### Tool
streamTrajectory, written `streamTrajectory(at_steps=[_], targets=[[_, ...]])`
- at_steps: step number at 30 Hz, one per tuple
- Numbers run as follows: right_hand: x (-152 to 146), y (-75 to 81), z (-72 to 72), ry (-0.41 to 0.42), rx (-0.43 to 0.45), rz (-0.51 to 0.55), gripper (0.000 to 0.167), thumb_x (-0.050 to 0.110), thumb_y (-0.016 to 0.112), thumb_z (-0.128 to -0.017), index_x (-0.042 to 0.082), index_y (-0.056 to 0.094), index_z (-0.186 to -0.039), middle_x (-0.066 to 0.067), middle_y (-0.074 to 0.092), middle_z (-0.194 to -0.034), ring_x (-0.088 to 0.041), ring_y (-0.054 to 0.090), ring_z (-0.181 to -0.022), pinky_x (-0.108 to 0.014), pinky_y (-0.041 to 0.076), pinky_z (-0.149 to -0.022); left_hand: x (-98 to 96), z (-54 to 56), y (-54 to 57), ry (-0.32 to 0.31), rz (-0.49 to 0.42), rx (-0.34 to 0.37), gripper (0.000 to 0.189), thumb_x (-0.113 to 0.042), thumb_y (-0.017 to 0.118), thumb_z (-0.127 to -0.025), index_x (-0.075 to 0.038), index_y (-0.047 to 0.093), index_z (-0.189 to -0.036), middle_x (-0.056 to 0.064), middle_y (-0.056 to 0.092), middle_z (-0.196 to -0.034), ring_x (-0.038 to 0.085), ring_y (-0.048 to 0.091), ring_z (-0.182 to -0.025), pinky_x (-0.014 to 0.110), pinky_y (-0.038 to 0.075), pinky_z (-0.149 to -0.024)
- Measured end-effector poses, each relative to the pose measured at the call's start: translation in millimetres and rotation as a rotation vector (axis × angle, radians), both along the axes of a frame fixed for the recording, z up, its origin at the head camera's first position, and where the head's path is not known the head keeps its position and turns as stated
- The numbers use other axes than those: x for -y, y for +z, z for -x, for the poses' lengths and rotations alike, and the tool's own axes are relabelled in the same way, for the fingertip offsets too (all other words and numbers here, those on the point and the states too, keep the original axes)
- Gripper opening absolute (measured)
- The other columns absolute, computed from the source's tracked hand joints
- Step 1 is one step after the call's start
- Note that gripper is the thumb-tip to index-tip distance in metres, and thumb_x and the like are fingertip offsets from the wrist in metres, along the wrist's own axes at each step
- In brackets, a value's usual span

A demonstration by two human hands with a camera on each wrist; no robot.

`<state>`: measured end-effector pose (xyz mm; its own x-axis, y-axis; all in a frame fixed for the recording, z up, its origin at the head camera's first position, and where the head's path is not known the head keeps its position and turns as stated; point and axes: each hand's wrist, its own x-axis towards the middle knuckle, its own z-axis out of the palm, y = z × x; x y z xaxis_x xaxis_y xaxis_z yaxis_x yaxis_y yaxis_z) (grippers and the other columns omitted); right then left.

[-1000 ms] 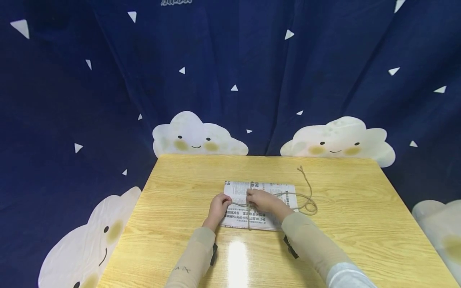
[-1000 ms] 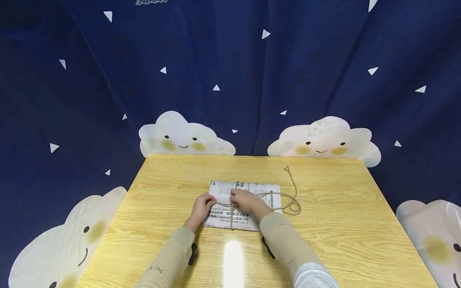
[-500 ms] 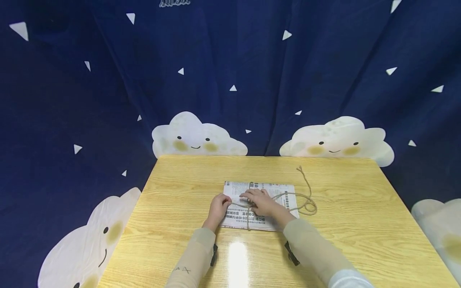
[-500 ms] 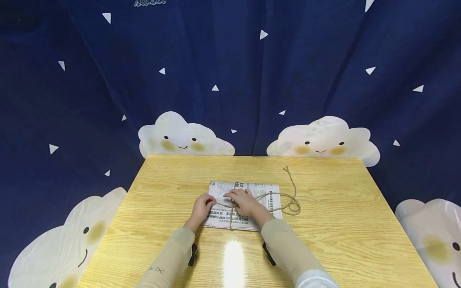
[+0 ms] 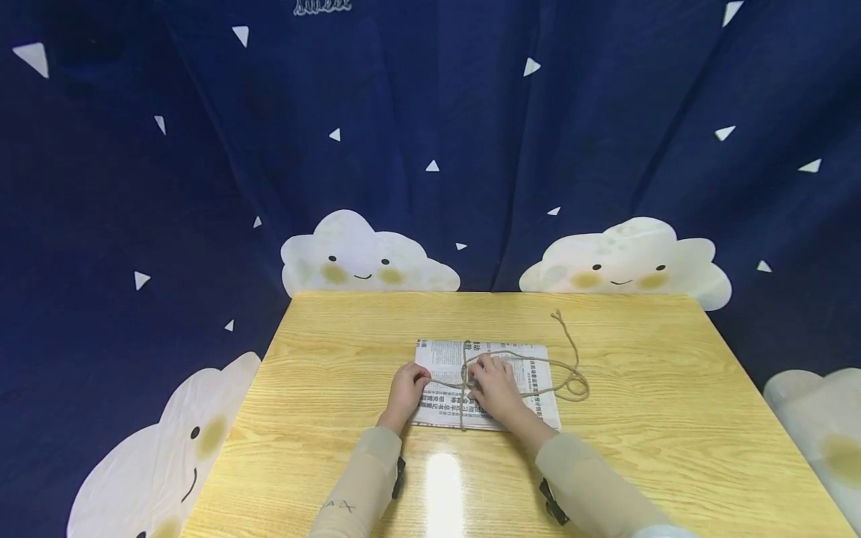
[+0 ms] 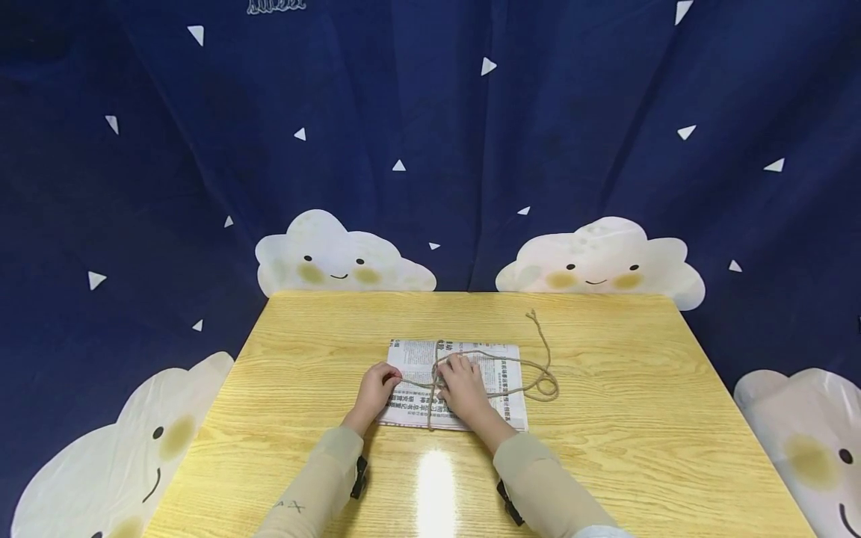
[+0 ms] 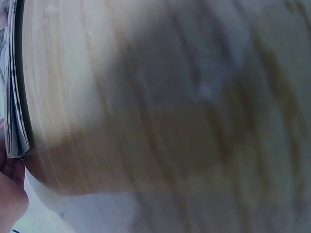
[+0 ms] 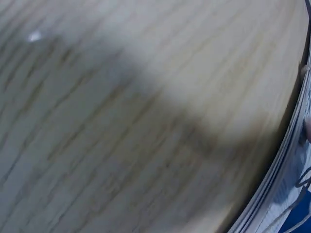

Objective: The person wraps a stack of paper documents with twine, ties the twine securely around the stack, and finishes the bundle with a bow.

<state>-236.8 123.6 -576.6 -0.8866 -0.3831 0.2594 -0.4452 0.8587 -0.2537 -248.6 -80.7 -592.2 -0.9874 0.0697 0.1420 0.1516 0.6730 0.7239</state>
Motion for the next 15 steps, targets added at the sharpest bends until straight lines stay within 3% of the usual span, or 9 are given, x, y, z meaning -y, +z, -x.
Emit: streamTrajectory(at_steps=[6,15], targets=[[5,-2.8,-7.9,-0.057,0.024,0.076,0.013,0.02,0.074,-0.073,0.013,0.067,-0.08,0.005,0.059,-0.071,-0.012,0.048,-0.067,-0.029,0.036,-0.065,0.0,-0.6,0.3,-0.003,-0.005,-0.004,0.004,-0.004,0.063,-0.084,-0.004,0.066,-0.082,0.004,0.059,-0.083,0.019,0.054,-0.084,0.036,0.047,-0.08],[13,3.6,-22.7,-0.188,-0.007,0.11,0.003,0.012,0.068,-0.068,0.011,0.065,-0.067,0.004,0.057,-0.064,-0.015,0.042,-0.066,-0.038,0.031,-0.072,-0.5,-0.4,-1.4,-0.002,-0.005,-0.037,0.006,-0.004,0.063,-0.084,-0.001,0.065,-0.08,0.005,0.059,-0.081,0.02,0.055,-0.082,0.035,0.048,-0.077]])
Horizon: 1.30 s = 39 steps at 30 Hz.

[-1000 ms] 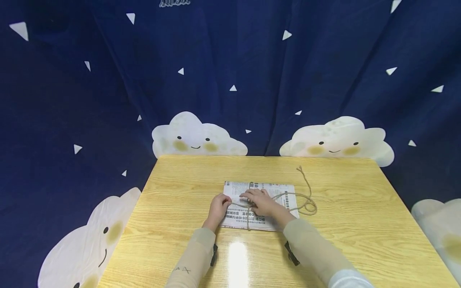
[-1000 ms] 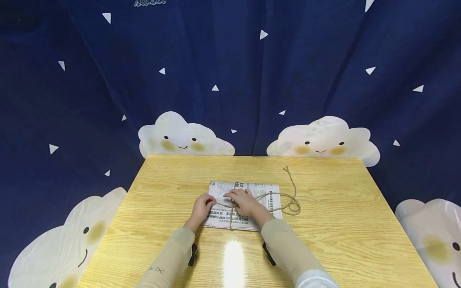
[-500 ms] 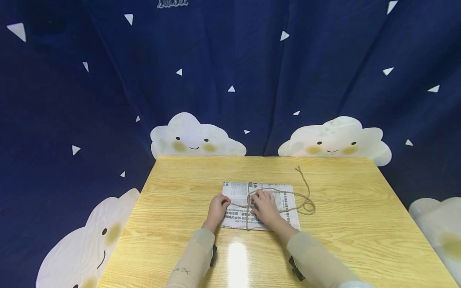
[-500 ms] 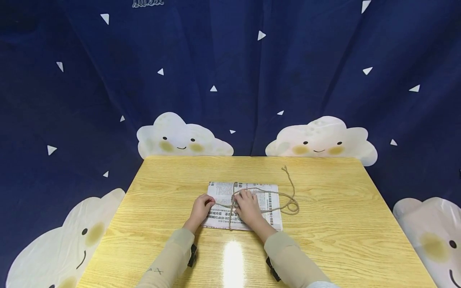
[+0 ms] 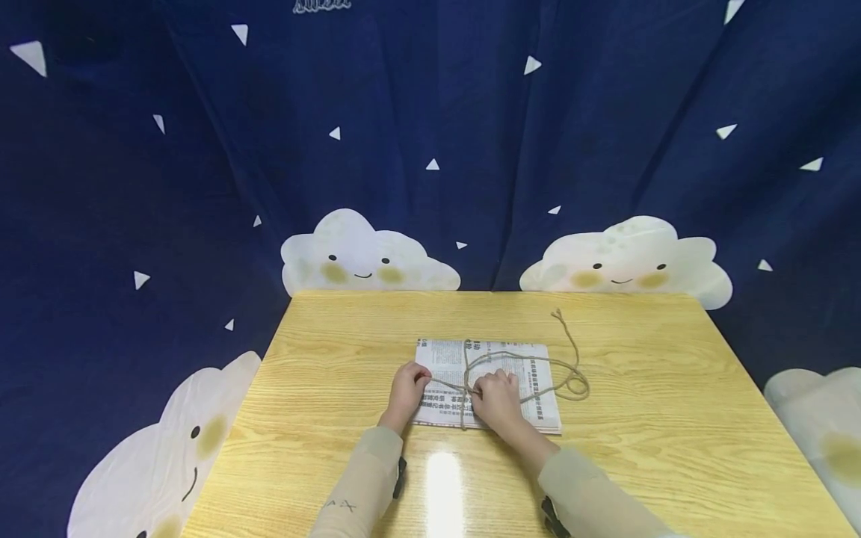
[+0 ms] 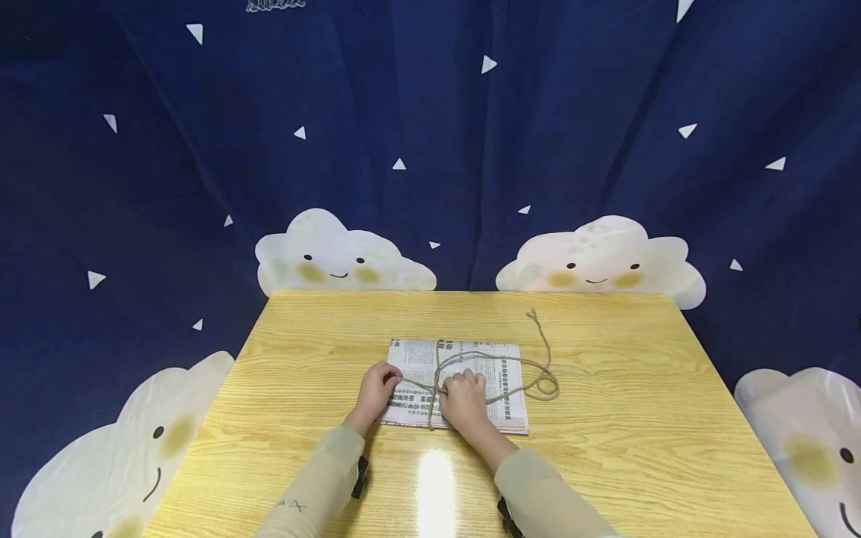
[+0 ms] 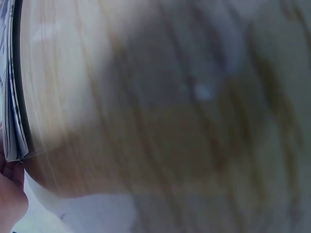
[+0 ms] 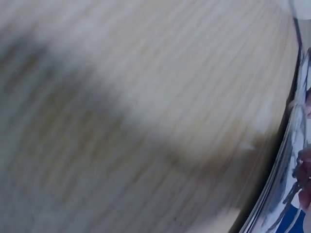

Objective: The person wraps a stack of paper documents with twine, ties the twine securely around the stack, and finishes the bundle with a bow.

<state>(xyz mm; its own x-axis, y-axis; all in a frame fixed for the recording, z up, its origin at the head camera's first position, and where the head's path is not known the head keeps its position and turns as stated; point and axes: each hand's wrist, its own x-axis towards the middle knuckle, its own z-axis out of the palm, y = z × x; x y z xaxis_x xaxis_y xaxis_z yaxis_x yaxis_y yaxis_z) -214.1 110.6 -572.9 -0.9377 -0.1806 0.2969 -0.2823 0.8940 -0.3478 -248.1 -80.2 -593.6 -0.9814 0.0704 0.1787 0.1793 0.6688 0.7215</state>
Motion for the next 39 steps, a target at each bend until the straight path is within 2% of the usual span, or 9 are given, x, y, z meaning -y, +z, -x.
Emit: streamTrajectory(at_steps=[6,10,15,18,20,23,27,33,39], targets=[[-5,0.6,-10.5,0.006,-0.01,0.044,0.007,0.009,0.062,-0.065,0.012,0.057,-0.062,0.004,0.051,-0.061,-0.014,0.043,-0.06,-0.03,0.037,-0.061,0.1,-0.8,-0.5,-0.007,-0.002,-0.03,0.008,-0.005,0.064,-0.082,0.002,0.065,-0.081,0.006,0.06,-0.08,0.021,0.056,-0.081,0.035,0.048,-0.076],[-9,-1.4,-14.9,0.018,0.041,0.086,0.009,0.004,0.062,-0.067,0.009,0.056,-0.066,0.002,0.049,-0.062,-0.012,0.045,-0.056,-0.023,0.041,-0.049,-0.1,-0.9,-0.2,-0.011,0.0,-0.039,0.006,-0.004,0.065,-0.081,0.002,0.065,-0.082,0.006,0.06,-0.08,0.021,0.056,-0.081,0.036,0.048,-0.077],[-11,-5.5,-16.8,0.033,0.089,0.169,0.008,-0.002,0.063,-0.073,0.003,0.06,-0.078,-0.002,0.054,-0.074,-0.012,0.051,-0.062,-0.023,0.048,-0.055,-0.2,-1.6,1.7,-0.003,-0.01,-0.034,0.003,0.001,0.065,-0.08,-0.001,0.065,-0.082,0.007,0.06,-0.08,0.021,0.055,-0.081,0.036,0.048,-0.077],[-13,-7.4,-18.3,0.047,0.065,0.229,0.02,-0.004,0.063,-0.074,0.001,0.059,-0.093,-0.005,0.052,-0.088,-0.011,0.051,-0.064,-0.021,0.049,-0.056,-0.3,-2.0,2.0,-0.004,-0.013,-0.027,0.002,0.0,0.064,-0.081,-0.001,0.066,-0.082,0.007,0.06,-0.081,0.022,0.055,-0.082,0.036,0.048,-0.077],[-13,-7.9,-20.5,0.058,0.033,0.258,0.025,-0.005,0.063,-0.073,0.002,0.056,-0.096,-0.004,0.048,-0.09,-0.01,0.048,-0.064,-0.019,0.048,-0.055,-0.3,-2.1,1.8,-0.009,-0.013,-0.026,0.003,0.0,0.063,-0.082,-0.001,0.065,-0.082,0.008,0.06,-0.081,0.022,0.055,-0.082,0.037,0.048,-0.077],[-15,-9.0,-25.4,0.08,-0.004,0.259,0.023,-0.006,0.065,-0.071,0.005,0.054,-0.089,-0.001,0.046,-0.084,-0.008,0.046,-0.063,-0.018,0.047,-0.053,0.6,-1.8,0.9,-0.018,-0.016,-0.043,0.005,0.002,0.063,-0.081,-0.002,0.066,-0.081,0.007,0.06,-0.08,0.021,0.055,-0.081,0.036,0.048,-0.076],[-17,-9.6,-33.0,0.109,-0.002,0.228,0.016,-0.005,0.066,-0.069,0.006,0.06,-0.078,0.002,0.053,-0.074,-0.01,0.051,-0.063,-0.019,0.048,-0.056,1.4,-0.9,-0.2,-0.02,-0.016,-0.079,0.005,0.003,0.065,-0.079,-0.002,0.065,-0.08,0.007,0.06,-0.079,0.022,0.055,-0.079,0.035,0.048,-0.075],[-19,-6.4,-41.8,0.131,0.004,0.205,0.015,-0.005,0.066,-0.065,0.008,0.061,-0.072,0.002,0.057,-0.068,-0.011,0.053,-0.062,-0.019,0.048,-0.055,-0.5,-1.8,1.1,-0.015,-0.019,-0.04,0.004,0.002,0.064,-0.08,-0.001,0.066,-0.082,0.007,0.06,-0.081,0.022,0.055,-0.082,0.036,0.048,-0.077],[-22,-5.2,-50.6,0.201,0.099,0.184,0.015,-0.003,0.063,-0.064,0.01,0.058,-0.068,0.005,0.052,-0.065,-0.005,0.045,-0.058,-0.017,0.043,-0.051,-2.1,-2.8,2.5,-0.01,0.002,-0.019,0.003,-0.001,0.064,-0.081,0.0,0.065,-0.084,0.007,0.059,-0.082,0.022,0.055,-0.082,0.036,0.048,-0.077]])
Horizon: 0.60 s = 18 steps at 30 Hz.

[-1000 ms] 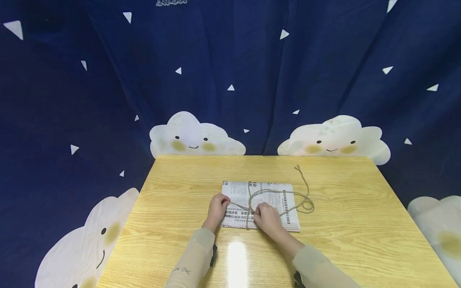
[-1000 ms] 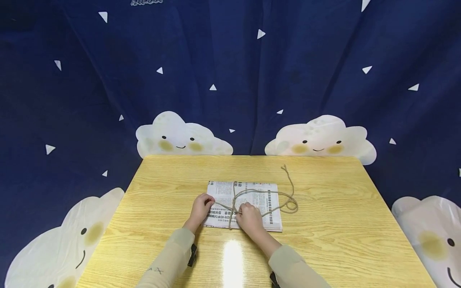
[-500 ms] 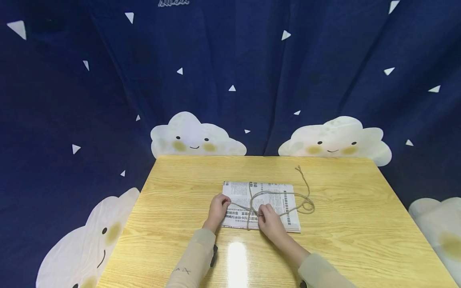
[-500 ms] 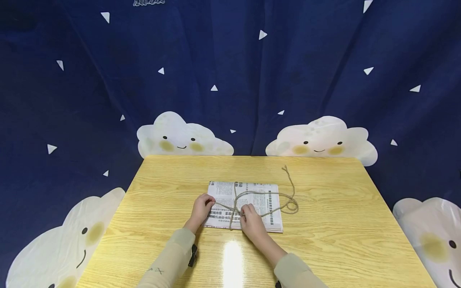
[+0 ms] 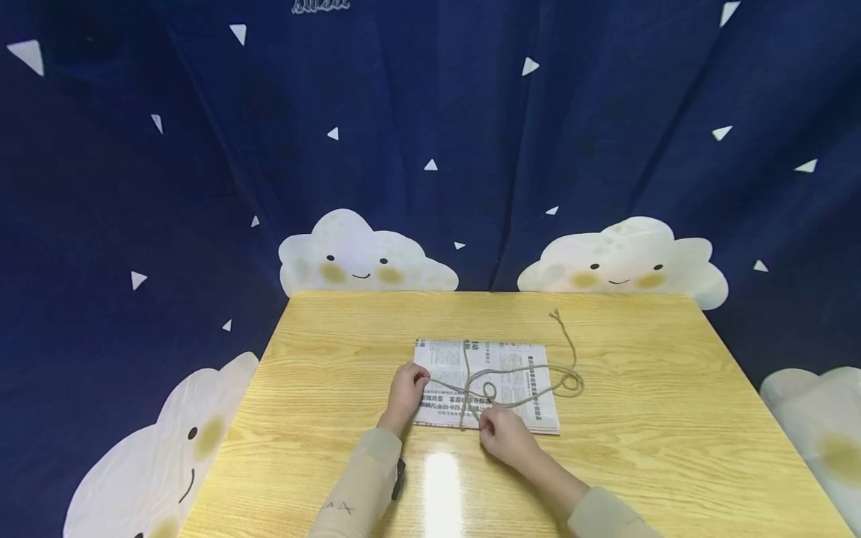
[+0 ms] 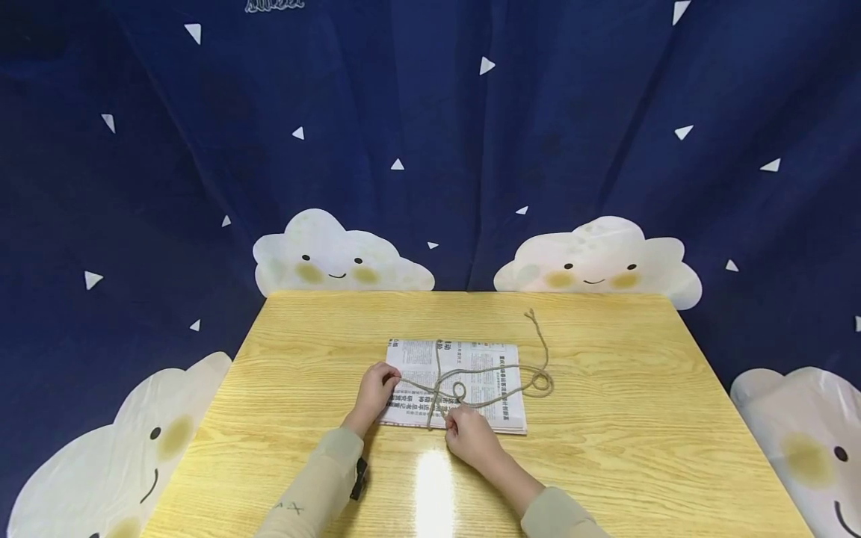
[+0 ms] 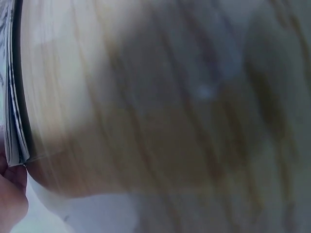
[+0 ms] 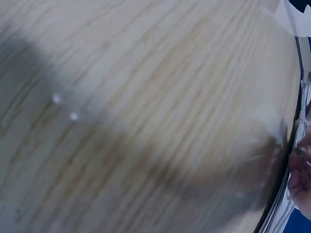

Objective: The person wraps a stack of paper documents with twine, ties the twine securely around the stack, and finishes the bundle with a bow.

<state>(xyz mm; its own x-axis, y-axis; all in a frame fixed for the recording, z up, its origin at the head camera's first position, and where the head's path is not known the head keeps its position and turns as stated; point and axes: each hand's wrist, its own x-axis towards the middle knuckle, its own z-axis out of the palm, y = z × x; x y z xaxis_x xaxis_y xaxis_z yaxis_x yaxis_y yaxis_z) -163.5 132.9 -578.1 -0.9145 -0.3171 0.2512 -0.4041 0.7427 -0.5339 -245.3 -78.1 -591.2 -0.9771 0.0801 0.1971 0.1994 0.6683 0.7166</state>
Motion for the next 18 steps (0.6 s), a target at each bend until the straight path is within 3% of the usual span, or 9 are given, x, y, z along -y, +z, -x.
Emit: streamTrajectory(at_steps=[3,8,10,13,15,18], targets=[[-1,-1.8,-0.9,0.011,0.046,-0.028,0.014,-0.003,0.063,-0.066,0.011,0.059,-0.069,0.006,0.052,-0.065,-0.004,0.045,-0.059,-0.017,0.043,-0.052,-0.9,-0.8,2.2,0.001,0.014,0.009,0.003,0.0,0.063,-0.082,0.0,0.065,-0.084,0.007,0.059,-0.083,0.021,0.054,-0.083,0.036,0.048,-0.078],[-9,1.0,6.4,0.003,0.074,-0.001,0.011,0.002,0.065,-0.074,0.012,0.062,-0.072,0.009,0.05,-0.064,-0.002,0.044,-0.057,-0.016,0.042,-0.051,-5.0,-3.5,8.0,-0.012,0.025,-0.073,0.004,0.001,0.063,-0.081,-0.002,0.066,-0.082,0.007,0.06,-0.086,0.021,0.054,-0.084,0.034,0.048,-0.077],[-18,6.6,15.6,-0.049,0.079,0.038,0.008,0.004,0.064,-0.077,0.012,0.064,-0.075,0.009,0.053,-0.064,-0.003,0.046,-0.057,-0.017,0.043,-0.052,-8.8,-5.7,12.4,-0.014,0.022,-0.116,0.004,0.0,0.064,-0.081,-0.003,0.065,-0.083,0.006,0.06,-0.086,0.02,0.054,-0.084,0.033,0.048,-0.075],[-42,15.6,35.7,-0.17,0.087,0.089,0.006,0.005,0.06,-0.08,0.007,0.066,-0.083,0.003,0.057,-0.07,-0.008,0.05,-0.061,-0.021,0.046,-0.055,-18.0,-11.4,19.7,-0.024,0.03,-0.128,0.003,-0.003,0.062,-0.081,-0.005,0.065,-0.082,0.003,0.059,-0.081,0.014,0.053,-0.076,0.026,0.049,-0.068],[-62,20.6,50.5,-0.264,0.087,0.099,0.009,0.005,0.059,-0.083,0.003,0.066,-0.088,-0.004,0.061,-0.076,-0.014,0.054,-0.066,-0.026,0.047,-0.058,-25.6,-17.0,23.6,-0.048,0.044,-0.104,0.003,-0.004,0.061,-0.081,-0.005,0.064,-0.081,0.001,0.059,-0.076,0.011,0.052,-0.068,0.021,0.048,-0.061],[-95,23.2,68.5,-0.338,0.108,0.075,0.017,0.003,0.053,-0.087,-0.004,0.063,-0.098,-0.017,0.062,-0.088,-0.023,0.056,-0.069,-0.031,0.049,-0.057,-38.1,-28.1,26.0,-0.106,0.068,-0.03,0.006,-0.006,0.06,-0.081,-0.005,0.064,-0.077,-0.002,0.056,-0.064,0.005,0.046,-0.053,0.015,0.043,-0.048]])
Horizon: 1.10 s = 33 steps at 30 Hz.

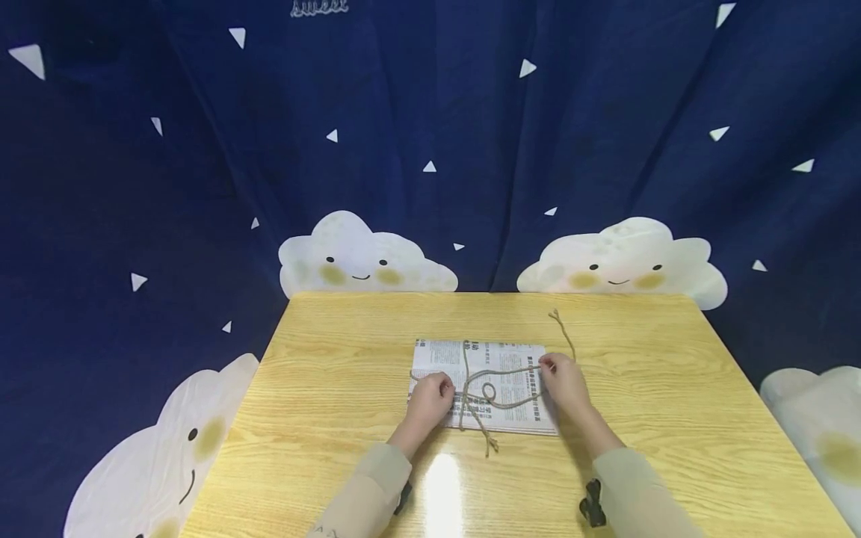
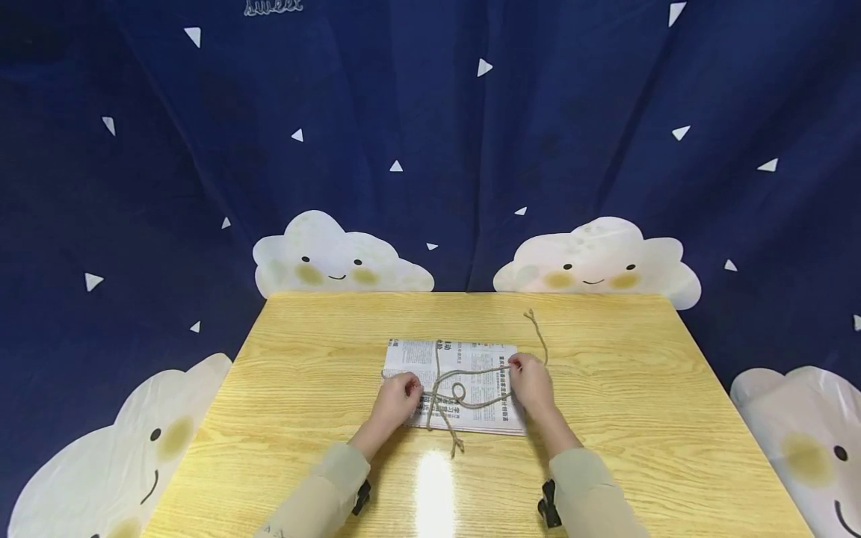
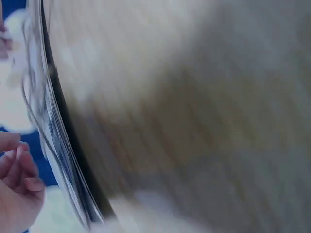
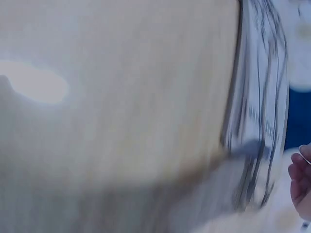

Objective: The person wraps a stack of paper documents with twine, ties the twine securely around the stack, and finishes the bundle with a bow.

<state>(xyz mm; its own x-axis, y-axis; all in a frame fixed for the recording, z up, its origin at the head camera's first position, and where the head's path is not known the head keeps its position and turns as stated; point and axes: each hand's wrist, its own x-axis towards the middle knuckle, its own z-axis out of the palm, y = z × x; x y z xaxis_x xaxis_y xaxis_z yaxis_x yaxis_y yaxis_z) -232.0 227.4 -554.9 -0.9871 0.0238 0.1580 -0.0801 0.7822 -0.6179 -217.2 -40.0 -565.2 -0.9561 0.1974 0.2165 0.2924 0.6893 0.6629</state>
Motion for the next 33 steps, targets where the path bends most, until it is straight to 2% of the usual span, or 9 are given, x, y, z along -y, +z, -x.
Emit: streamTrajectory(at_steps=[2,5,9,13,17,21,25,29,33], targets=[[-19,-0.1,7.8,-0.016,0.04,-0.015,0.021,-0.002,0.049,-0.088,-0.008,0.06,-0.104,-0.024,0.061,-0.098,-0.029,0.058,-0.073,-0.035,0.051,-0.059,-9.2,-8.1,-0.3,-0.03,0.019,0.046,0.011,-0.008,0.059,-0.082,-0.006,0.062,-0.072,-0.004,0.053,-0.058,0.003,0.041,-0.046,0.014,0.038,-0.042],[-40,-4.8,13.9,0.019,0.135,-0.014,0.031,-0.013,0.043,-0.083,-0.011,0.055,-0.111,-0.03,0.057,-0.108,-0.033,0.06,-0.077,-0.033,0.053,-0.058,-21.7,-19.7,-2.1,-0.042,0.06,0.109,0.024,-0.013,0.059,-0.083,-0.01,0.054,-0.06,-0.007,0.045,-0.049,0.003,0.035,-0.04,0.015,0.032,-0.036],[-53,-13.0,15.6,0.09,0.215,-0.006,0.039,-0.021,0.042,-0.075,-0.012,0.054,-0.11,-0.028,0.056,-0.105,-0.036,0.059,-0.084,-0.026,0.054,-0.057,-35.4,-30.7,-4.3,-0.019,0.116,0.171,0.041,-0.02,0.06,-0.084,-0.016,0.039,-0.049,-0.009,0.033,-0.043,0.003,0.029,-0.036,0.016,0.026,-0.033],[-58,-16.8,15.3,0.132,0.229,0.008,0.036,-0.022,0.044,-0.075,-0.011,0.056,-0.107,-0.027,0.055,-0.101,-0.037,0.058,-0.085,-0.025,0.054,-0.056,-44.7,-36.2,-7.5,0.016,0.17,0.17,0.045,-0.021,0.062,-0.083,-0.017,0.035,-0.046,-0.01,0.029,-0.039,0.004,0.027,-0.033,0.016,0.023,-0.03],[-61,-18.9,16.0,0.158,0.209,-0.01,0.028,-0.021,0.049,-0.076,-0.01,0.057,-0.1,-0.024,0.056,-0.095,-0.033,0.059,-0.079,-0.027,0.054,-0.056,-50.6,-37.7,-10.2,0.048,0.221,0.169,0.038,-0.014,0.06,-0.08,-0.014,0.038,-0.049,-0.005,0.035,-0.043,0.008,0.032,-0.036,0.019,0.027,-0.031],[-67,-23.0,16.5,0.184,0.159,-0.074,0.013,-0.014,0.057,-0.078,-0.007,0.059,-0.089,-0.017,0.055,-0.086,-0.026,0.057,-0.072,-0.027,0.054,-0.057,-53.6,-38.6,-8.8,0.076,0.238,0.175,0.028,-0.007,0.057,-0.075,-0.011,0.042,-0.052,0.001,0.043,-0.049,0.012,0.038,-0.04,0.022,0.032,-0.033],[-72,-27.6,14.7,0.223,0.11,-0.167,0.005,-0.007,0.062,-0.079,-0.004,0.057,-0.079,-0.012,0.051,-0.079,-0.022,0.053,-0.07,-0.031,0.052,-0.062,-54.2,-40.0,-6.3,0.088,0.231,0.2,0.03,-0.006,0.057,-0.072,-0.012,0.038,-0.05,0.0,0.039,-0.046,0.012,0.035,-0.038,0.022,0.028,-0.031],[-77,-28.8,10.6,0.182,0.135,-0.208,0.006,-0.002,0.056,-0.086,-0.005,0.053,-0.082,-0.013,0.048,-0.079,-0.024,0.051,-0.072,-0.035,0.05,-0.063,-53.5,-41.8,-4.0,0.083,0.214,0.238,0.032,-0.008,0.057,-0.072,-0.015,0.036,-0.049,-0.003,0.036,-0.043,0.009,0.031,-0.036,0.019,0.022,-0.03],[-81,-28.0,6.3,0.068,0.148,-0.196,0.01,-0.002,0.046,-0.092,-0.012,0.048,-0.09,-0.021,0.049,-0.083,-0.032,0.054,-0.075,-0.038,0.051,-0.064,-51.8,-44.0,-1.6,0.058,0.193,0.263,0.031,-0.009,0.06,-0.071,-0.013,0.039,-0.048,-0.001,0.04,-0.043,0.01,0.032,-0.036,0.018,0.024,-0.03]])
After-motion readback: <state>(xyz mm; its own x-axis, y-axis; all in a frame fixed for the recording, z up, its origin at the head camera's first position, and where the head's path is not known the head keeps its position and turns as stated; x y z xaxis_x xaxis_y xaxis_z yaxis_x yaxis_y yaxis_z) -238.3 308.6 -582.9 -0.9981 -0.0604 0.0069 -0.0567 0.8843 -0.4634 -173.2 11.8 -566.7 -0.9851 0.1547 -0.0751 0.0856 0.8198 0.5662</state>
